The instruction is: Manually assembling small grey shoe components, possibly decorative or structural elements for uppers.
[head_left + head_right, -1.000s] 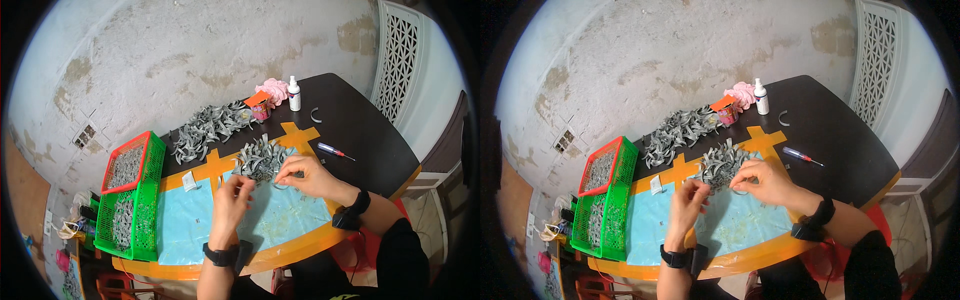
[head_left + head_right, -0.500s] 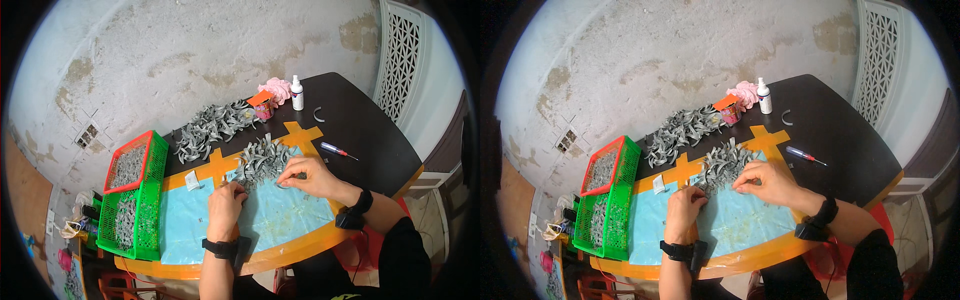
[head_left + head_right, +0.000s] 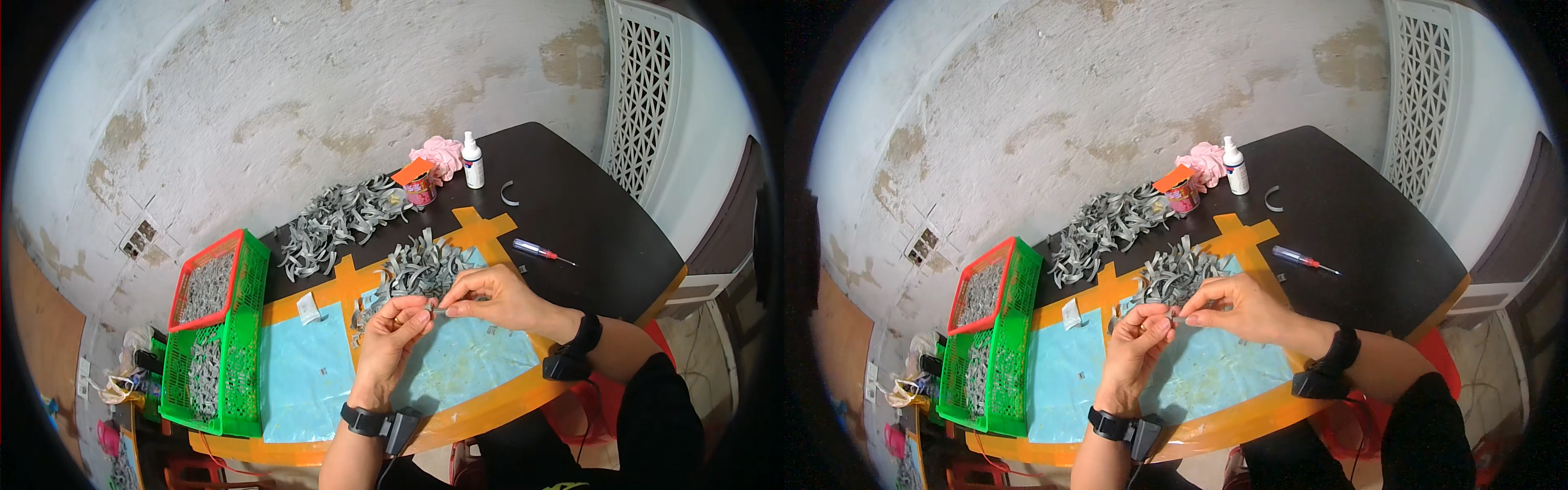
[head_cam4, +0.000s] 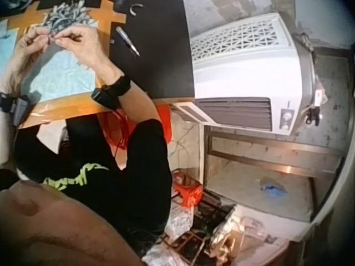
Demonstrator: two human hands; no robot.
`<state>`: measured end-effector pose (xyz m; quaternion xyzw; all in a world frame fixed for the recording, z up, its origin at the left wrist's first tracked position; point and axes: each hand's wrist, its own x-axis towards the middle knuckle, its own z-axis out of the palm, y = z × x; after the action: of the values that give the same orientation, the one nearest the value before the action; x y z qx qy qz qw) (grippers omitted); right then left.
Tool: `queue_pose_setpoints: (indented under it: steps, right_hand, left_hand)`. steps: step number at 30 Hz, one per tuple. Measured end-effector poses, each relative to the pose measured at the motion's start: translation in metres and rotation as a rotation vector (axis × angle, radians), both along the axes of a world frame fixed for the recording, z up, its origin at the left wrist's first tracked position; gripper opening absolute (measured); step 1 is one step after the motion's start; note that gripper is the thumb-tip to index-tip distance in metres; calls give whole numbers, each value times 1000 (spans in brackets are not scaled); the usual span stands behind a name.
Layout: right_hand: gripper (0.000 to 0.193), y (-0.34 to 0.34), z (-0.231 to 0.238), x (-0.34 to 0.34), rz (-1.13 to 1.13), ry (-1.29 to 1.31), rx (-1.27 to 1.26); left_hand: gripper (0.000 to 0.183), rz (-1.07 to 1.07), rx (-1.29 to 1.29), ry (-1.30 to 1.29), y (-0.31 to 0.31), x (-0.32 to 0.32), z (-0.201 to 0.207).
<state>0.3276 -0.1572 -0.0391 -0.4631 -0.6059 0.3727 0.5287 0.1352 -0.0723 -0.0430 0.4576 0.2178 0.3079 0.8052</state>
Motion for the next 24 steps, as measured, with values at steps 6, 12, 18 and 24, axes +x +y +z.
queue_pose_setpoints:
  steps: [6, 12, 18, 24]
  right_hand:
    - [13, 0, 0, 0, 41, 165, -131]
    - [13, 1, -4, 1, 65, 218, -144]
    - [16, -1, 1, 0, 59, 232, -122]
    - [15, -5, 7, 2, 116, 338, -221]
  left_hand:
    - [21, 43, 164, -16, -3, 1, -5]
    - [21, 85, 258, 111, -6, 2, 0]
    - [23, 70, 390, 113, -7, 2, 0]
    - [22, 106, 402, 58, -11, 3, 1]
